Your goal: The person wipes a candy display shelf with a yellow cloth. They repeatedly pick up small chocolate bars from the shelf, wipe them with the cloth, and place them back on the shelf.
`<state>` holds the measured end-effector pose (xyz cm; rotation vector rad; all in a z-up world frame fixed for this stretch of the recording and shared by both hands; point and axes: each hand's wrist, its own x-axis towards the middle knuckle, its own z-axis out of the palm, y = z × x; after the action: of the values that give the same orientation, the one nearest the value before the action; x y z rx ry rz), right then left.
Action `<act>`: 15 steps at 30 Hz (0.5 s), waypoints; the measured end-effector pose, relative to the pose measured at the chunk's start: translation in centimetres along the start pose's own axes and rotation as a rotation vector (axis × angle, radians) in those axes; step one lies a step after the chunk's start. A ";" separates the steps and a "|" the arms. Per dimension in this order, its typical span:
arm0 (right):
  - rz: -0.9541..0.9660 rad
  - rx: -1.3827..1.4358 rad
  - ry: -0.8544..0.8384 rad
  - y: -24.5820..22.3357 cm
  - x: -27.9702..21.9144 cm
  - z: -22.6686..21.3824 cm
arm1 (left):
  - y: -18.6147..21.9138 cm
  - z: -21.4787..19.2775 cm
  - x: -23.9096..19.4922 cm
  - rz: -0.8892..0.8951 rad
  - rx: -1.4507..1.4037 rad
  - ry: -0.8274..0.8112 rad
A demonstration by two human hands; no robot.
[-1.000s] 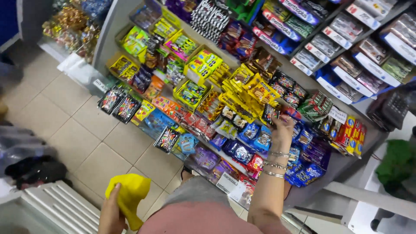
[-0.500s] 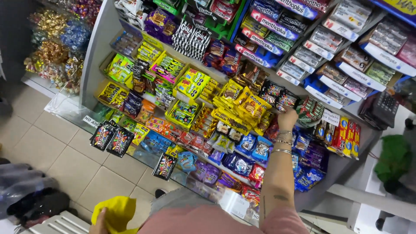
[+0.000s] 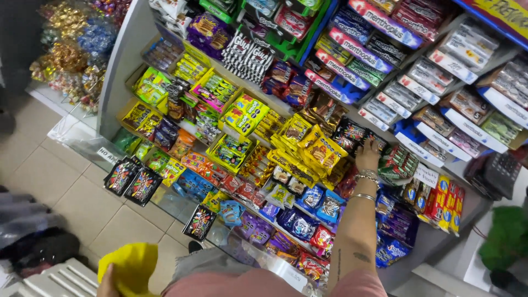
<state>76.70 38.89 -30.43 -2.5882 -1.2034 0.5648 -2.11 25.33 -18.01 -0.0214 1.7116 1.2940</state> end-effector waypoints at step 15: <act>-0.893 -0.126 -0.408 -30.9 -30.7 18.2 | 6.9 0.8 -8.3 -0.053 0.218 -0.137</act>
<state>29.64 35.74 -28.00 -1.7373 -2.3580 0.8166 -0.65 24.89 -7.33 0.1453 1.7128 1.0409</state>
